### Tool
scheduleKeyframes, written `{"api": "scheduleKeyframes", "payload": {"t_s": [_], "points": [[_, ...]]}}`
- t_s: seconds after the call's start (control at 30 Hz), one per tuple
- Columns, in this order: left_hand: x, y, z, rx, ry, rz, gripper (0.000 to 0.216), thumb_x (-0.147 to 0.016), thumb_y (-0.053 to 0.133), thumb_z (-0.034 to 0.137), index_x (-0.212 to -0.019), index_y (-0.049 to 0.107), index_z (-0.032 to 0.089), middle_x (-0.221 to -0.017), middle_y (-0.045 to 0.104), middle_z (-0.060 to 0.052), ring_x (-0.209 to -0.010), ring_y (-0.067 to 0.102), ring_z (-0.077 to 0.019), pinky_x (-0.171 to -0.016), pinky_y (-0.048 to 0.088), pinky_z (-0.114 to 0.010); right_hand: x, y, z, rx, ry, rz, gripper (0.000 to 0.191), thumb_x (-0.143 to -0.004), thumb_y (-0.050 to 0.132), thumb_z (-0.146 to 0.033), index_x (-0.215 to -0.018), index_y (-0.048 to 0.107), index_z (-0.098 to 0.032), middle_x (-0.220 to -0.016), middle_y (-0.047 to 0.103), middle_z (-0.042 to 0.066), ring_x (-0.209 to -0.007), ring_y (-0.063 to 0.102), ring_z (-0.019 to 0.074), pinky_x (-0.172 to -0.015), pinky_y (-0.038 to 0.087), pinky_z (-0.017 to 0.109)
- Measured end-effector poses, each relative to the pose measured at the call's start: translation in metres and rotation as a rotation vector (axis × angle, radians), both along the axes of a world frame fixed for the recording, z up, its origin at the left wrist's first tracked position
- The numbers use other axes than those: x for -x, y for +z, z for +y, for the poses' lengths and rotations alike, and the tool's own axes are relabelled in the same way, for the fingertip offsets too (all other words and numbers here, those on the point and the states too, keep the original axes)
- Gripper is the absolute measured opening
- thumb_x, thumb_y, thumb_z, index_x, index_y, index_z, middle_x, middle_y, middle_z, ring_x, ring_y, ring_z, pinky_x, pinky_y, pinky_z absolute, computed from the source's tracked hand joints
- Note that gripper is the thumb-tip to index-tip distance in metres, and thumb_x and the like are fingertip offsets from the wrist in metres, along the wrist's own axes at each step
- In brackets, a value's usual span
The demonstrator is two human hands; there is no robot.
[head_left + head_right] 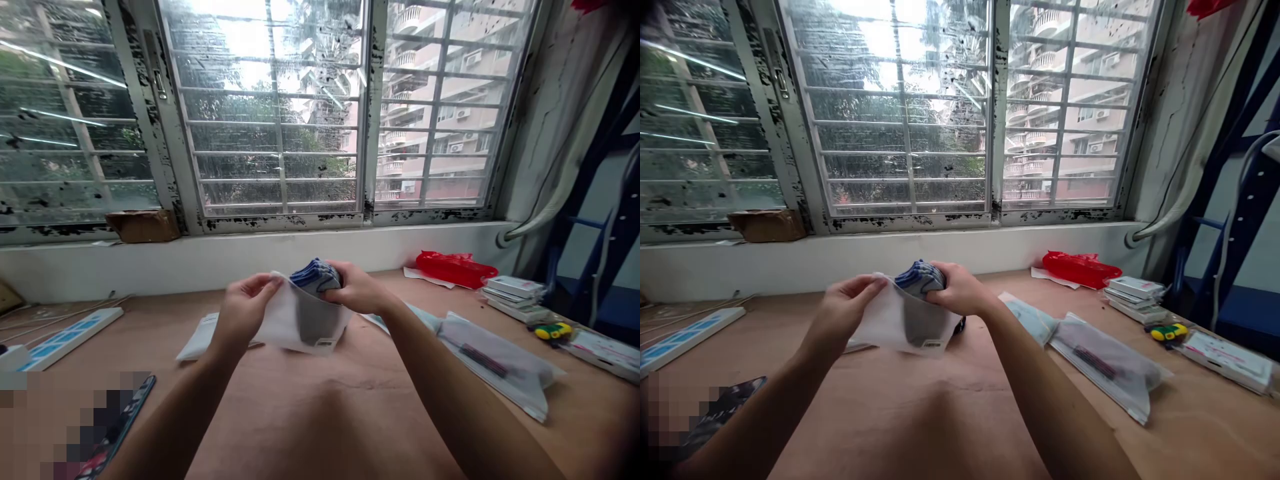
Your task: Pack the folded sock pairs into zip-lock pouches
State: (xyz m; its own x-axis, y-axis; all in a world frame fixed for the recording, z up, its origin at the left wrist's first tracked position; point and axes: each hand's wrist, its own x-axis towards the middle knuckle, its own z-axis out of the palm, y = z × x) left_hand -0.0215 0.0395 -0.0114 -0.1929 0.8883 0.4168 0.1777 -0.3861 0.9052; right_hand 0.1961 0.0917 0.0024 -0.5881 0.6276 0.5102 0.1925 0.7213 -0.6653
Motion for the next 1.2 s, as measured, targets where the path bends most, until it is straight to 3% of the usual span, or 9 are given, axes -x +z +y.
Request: {"api": "scheduleKeyframes", "payload": {"t_s": [0.13, 0.27, 0.5, 0.67, 0.83, 1.07, 1.2], "points": [[-0.003, 0.022, 0.006, -0.128, 0.035, 0.086, 0.04, -0.067, 0.078, 0.051, -0.086, 0.077, 0.016, -0.077, 0.075, -0.006, -0.065, 0.065, -0.0176, -0.056, 0.048, -0.024, 0.004, -0.001, 0.003, 0.043, 0.068, 0.208, 0.027, -0.077, 0.067, -0.033, -0.097, 0.067, -0.015, -0.085, 0.064, 0.002, -0.078, 0.055, 0.0155, -0.073, 0.044, 0.027], [-0.002, 0.032, 0.006, -0.184, 0.057, 0.224, 0.038, -0.071, 0.075, 0.052, -0.087, 0.078, 0.018, -0.076, 0.075, -0.005, -0.066, 0.066, -0.0189, -0.055, 0.049, -0.025, 0.003, 0.0, 0.001, 0.087, 0.123, 0.224, 0.02, -0.075, 0.069, -0.033, -0.082, 0.067, -0.014, -0.073, 0.058, -0.001, -0.07, 0.049, 0.0132, -0.067, 0.04, 0.025], [-0.012, 0.03, -0.008, -0.311, 0.058, 0.397, 0.028, -0.078, 0.071, 0.047, -0.087, 0.078, 0.022, -0.093, 0.076, -0.004, -0.089, 0.069, -0.0225, -0.074, 0.056, -0.029, 0.005, 0.005, -0.015, 0.048, 0.089, 0.054, 0.009, -0.073, 0.057, -0.02, -0.066, 0.055, -0.016, -0.063, 0.039, -0.004, -0.061, 0.035, 0.0095, -0.056, 0.03, 0.023], [-0.017, 0.032, -0.016, -0.335, 0.083, 0.472, 0.021, -0.079, 0.07, 0.045, -0.085, 0.079, 0.026, -0.092, 0.076, -0.002, -0.087, 0.069, -0.0218, -0.076, 0.056, -0.028, 0.014, 0.007, -0.029, -0.005, 0.024, -0.034, 0.011, -0.074, 0.05, -0.019, -0.066, 0.057, -0.016, -0.063, 0.039, -0.004, -0.062, 0.035, 0.0098, -0.055, 0.03, 0.022], [-0.025, 0.031, -0.021, -0.364, 0.079, 0.517, 0.015, -0.08, 0.069, 0.039, -0.084, 0.079, 0.028, -0.091, 0.076, 0.001, -0.084, 0.07, -0.0198, -0.074, 0.055, -0.027, 0.022, 0.004, -0.032, -0.062, -0.003, -0.069, 0.01, -0.074, 0.057, -0.023, -0.067, 0.058, -0.016, -0.063, 0.042, -0.004, -0.064, 0.041, 0.0107, -0.056, 0.034, 0.022], [-0.036, 0.027, -0.022, -0.399, 0.127, 0.524, 0.014, -0.082, 0.067, 0.035, -0.084, 0.079, 0.028, -0.088, 0.076, 0.003, -0.081, 0.07, -0.0169, -0.074, 0.054, -0.026, 0.033, -0.009, -0.023, 0.185, 0.102, 0.034, 0.019, -0.068, 0.071, -0.028, -0.082, 0.065, -0.018, -0.077, 0.059, -0.002, -0.074, 0.055, 0.0152, -0.064, 0.046, 0.024], [-0.035, 0.026, -0.022, -0.403, 0.141, 0.495, 0.013, -0.082, 0.067, 0.035, -0.084, 0.079, 0.029, -0.088, 0.076, 0.003, -0.082, 0.07, -0.017, -0.072, 0.054, -0.025, 0.035, -0.014, -0.017, 0.342, 0.264, 0.128, 0.026, -0.071, 0.07, -0.027, -0.095, 0.064, -0.018, -0.089, 0.063, 0.001, -0.085, 0.059, 0.0177, -0.075, 0.049, 0.028]]}}
